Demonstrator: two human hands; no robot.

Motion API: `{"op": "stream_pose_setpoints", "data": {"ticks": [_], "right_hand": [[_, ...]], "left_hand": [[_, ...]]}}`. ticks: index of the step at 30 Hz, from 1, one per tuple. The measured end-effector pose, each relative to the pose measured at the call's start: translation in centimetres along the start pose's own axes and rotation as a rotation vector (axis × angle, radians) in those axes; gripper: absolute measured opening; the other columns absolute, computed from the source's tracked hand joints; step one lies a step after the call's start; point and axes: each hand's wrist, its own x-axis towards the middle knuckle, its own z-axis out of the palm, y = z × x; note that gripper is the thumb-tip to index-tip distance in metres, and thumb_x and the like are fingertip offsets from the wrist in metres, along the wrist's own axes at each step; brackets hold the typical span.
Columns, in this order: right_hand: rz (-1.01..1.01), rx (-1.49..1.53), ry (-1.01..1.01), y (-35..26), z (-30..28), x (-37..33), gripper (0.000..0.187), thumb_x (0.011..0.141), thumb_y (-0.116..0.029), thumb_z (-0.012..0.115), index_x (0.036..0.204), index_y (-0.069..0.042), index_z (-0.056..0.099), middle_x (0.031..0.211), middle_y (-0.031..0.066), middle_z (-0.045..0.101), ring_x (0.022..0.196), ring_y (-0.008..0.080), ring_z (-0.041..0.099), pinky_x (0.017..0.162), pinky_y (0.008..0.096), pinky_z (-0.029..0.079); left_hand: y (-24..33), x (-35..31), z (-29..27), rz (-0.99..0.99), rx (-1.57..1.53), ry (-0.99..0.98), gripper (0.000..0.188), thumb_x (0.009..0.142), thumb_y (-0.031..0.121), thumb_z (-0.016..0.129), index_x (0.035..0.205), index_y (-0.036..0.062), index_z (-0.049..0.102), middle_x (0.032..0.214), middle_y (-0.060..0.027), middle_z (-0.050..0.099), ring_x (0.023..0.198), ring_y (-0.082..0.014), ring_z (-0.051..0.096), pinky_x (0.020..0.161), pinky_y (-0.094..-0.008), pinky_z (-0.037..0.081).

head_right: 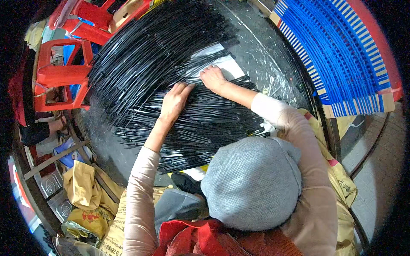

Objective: Arranging and sorting long black flexible rods onto a circular assembly table.

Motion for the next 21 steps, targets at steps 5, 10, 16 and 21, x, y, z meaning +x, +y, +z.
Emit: {"op": "stream_pose_setpoints", "data": {"ticks": [5, 10, 16, 21], "right_hand": [[0.139, 0.261, 0.050, -0.2, -1.4, -1.4, 0.031, 0.089, -0.023, 0.052, 0.083, 0.003, 0.069, 0.089, 0.0207, 0.065, 0.094, 0.0334, 0.062, 0.084, 0.0446, 0.050], [0.088, 0.341, 0.070, -0.4, -3.1, -3.3, 0.039, 0.093, -0.029, 0.053, 0.082, 0.006, 0.066, 0.094, 0.0205, 0.063, 0.096, 0.0348, 0.058, 0.086, 0.0451, 0.049], [0.114, 0.334, 0.066, -1.4, -3.2, -4.2, 0.048, 0.095, -0.037, 0.050, 0.099, 0.009, 0.063, 0.098, 0.0224, 0.063, 0.100, 0.0347, 0.057, 0.093, 0.0458, 0.043], [0.101, 0.312, -0.083, -1.3, -3.3, -4.9, 0.054, 0.096, -0.040, 0.048, 0.114, 0.010, 0.056, 0.113, 0.0268, 0.058, 0.111, 0.0379, 0.052, 0.101, 0.0480, 0.036]], "left_hand": [[-0.8, 6.5, 2.6, -0.044, -0.180, 0.167, 0.036, 0.081, -0.001, 0.059, 0.117, 0.0017, 0.058, 0.110, -0.0178, 0.060, 0.110, -0.0345, 0.056, 0.090, -0.0407, 0.049], [-2.7, 9.8, 5.5, -0.396, 0.003, -0.148, 0.029, 0.082, 0.009, 0.066, 0.110, 0.0031, 0.061, 0.103, -0.0176, 0.065, 0.095, -0.0378, 0.063, 0.080, -0.0446, 0.052], [-3.1, 7.8, 4.7, -0.342, -0.264, -0.107, 0.028, 0.083, 0.018, 0.069, 0.108, 0.0053, 0.065, 0.086, -0.0190, 0.068, 0.081, -0.0385, 0.065, 0.072, -0.0453, 0.052], [-3.4, 6.3, 4.5, -0.406, -0.531, -0.232, 0.033, 0.092, 0.029, 0.062, 0.114, 0.0055, 0.063, 0.101, -0.0214, 0.067, 0.087, -0.0356, 0.066, 0.075, -0.0401, 0.051]]}}
